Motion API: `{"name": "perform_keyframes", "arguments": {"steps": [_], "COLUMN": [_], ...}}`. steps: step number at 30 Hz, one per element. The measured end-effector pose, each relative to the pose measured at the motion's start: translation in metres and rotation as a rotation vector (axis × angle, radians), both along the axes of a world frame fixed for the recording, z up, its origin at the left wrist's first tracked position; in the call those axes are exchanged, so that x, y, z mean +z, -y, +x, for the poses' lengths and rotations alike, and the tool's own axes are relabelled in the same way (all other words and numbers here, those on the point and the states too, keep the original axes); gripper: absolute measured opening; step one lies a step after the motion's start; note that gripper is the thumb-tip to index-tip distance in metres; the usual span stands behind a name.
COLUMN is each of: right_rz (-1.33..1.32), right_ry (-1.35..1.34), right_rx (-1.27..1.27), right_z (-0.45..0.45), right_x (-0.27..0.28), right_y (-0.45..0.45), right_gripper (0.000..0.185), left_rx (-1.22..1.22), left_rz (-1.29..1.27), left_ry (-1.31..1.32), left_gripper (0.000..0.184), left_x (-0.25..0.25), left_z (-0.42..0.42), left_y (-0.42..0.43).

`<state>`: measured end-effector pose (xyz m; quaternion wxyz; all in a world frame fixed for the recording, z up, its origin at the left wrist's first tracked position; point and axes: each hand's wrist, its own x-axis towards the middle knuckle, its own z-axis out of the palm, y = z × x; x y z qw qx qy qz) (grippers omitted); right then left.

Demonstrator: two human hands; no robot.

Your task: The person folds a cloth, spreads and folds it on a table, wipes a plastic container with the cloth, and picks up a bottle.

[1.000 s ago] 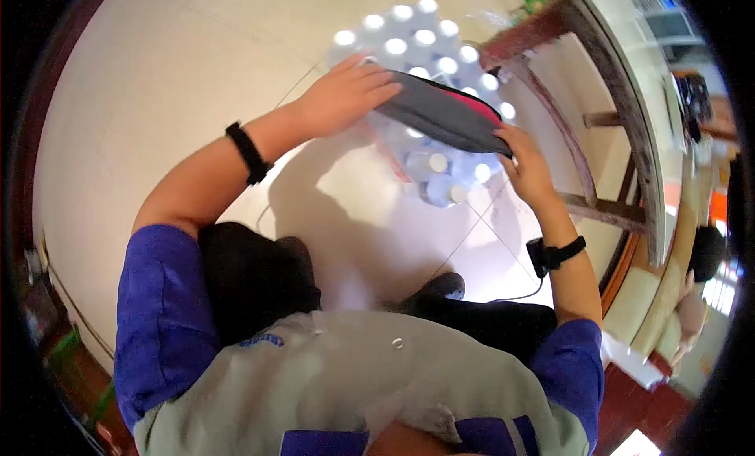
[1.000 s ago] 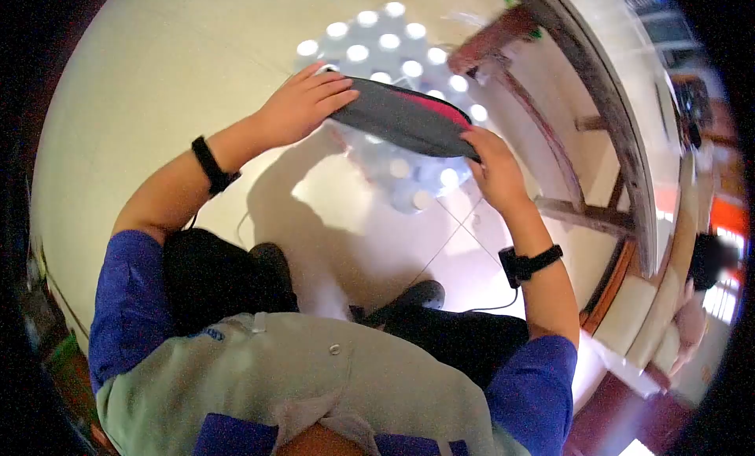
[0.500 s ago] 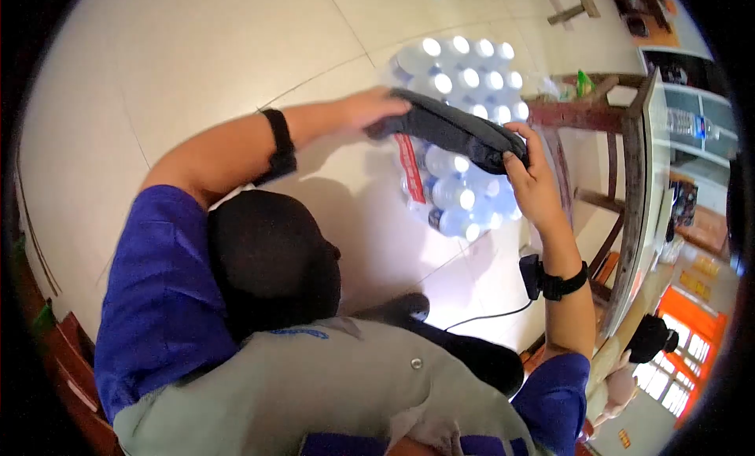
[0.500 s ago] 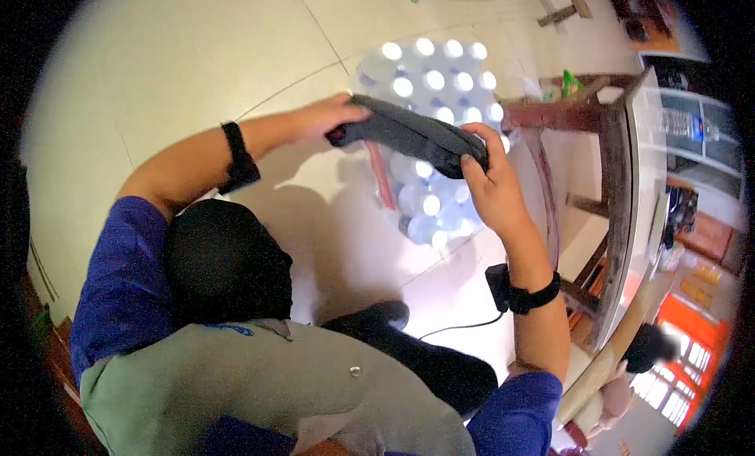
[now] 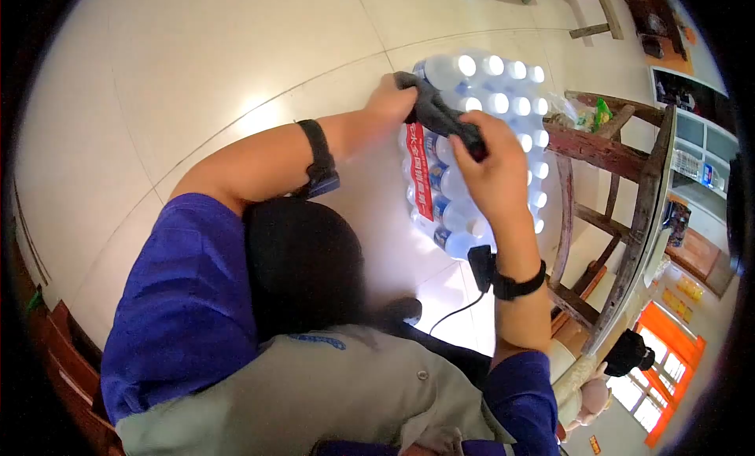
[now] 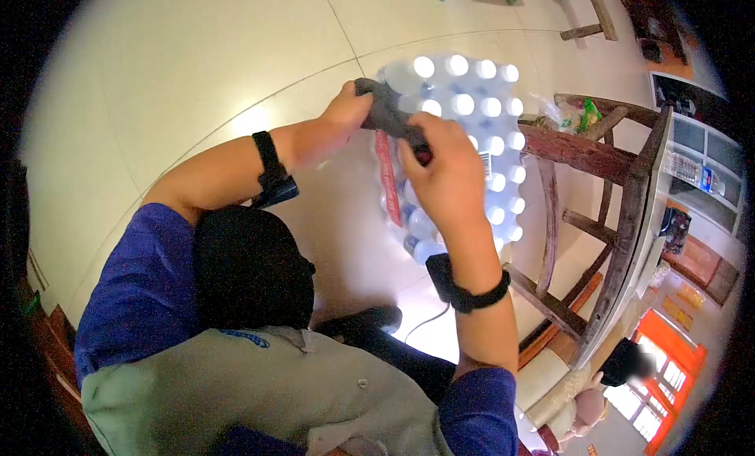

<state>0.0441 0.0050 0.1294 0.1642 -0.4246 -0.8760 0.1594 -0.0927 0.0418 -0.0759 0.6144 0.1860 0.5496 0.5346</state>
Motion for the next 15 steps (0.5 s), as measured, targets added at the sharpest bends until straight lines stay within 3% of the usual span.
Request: {"name": "perform_keyframes", "arguments": {"steps": [1, 2, 3, 5, 6, 7, 9, 12, 15], "right_rz": [-0.028, -0.065, -0.079, -0.124, -0.207, -0.221, -0.228, -0.054, 0.045], "right_ry": [-0.061, -0.077, -0.089, -0.211, -0.249, -0.218, -0.174, -0.012, 0.223], "right_rx": [-0.061, -0.141, -0.205, -0.296, -0.370, -0.374, -0.386, -0.215, -0.085], "right_z": [0.006, 0.008, 0.013, 0.030, 0.028, 0.028, 0.023, 0.003, -0.016], "right_x": [0.004, 0.011, 0.010, -0.001, 0.001, -0.003, -0.015, -0.026, -0.039], "right_y": [0.001, 0.001, 0.007, 0.010, 0.014, 0.017, 0.009, 0.003, 0.008], "right_gripper": [0.028, 0.028, 0.028, 0.029, 0.028, 0.028, 0.028, 0.027, 0.020], "left_rx": [-0.014, -0.011, -0.065, -0.143, -0.127, -0.056, 0.051, 0.172, 0.182], "left_rz": [0.026, 0.121, 0.171, 0.228, 0.218, 0.172, 0.078, 0.207, -0.046], "left_ry": [-0.038, -0.099, -0.246, -0.633, -0.696, -0.643, -0.618, -0.334, -0.316], "left_gripper": [0.038, 0.050, 0.052, 0.053, 0.053, 0.039, 0.039, 0.038, 0.030], "left_x": [0.018, 0.039, 0.038, 0.093, 0.079, 0.071, 0.057, 0.017, -0.047], "left_z": [-0.002, -0.003, 0.000, -0.005, 0.000, 0.003, 0.006, 0.007, 0.013], "left_y": [0.007, 0.021, 0.027, 0.039, 0.032, 0.026, 0.019, 0.018, 0.010]}}
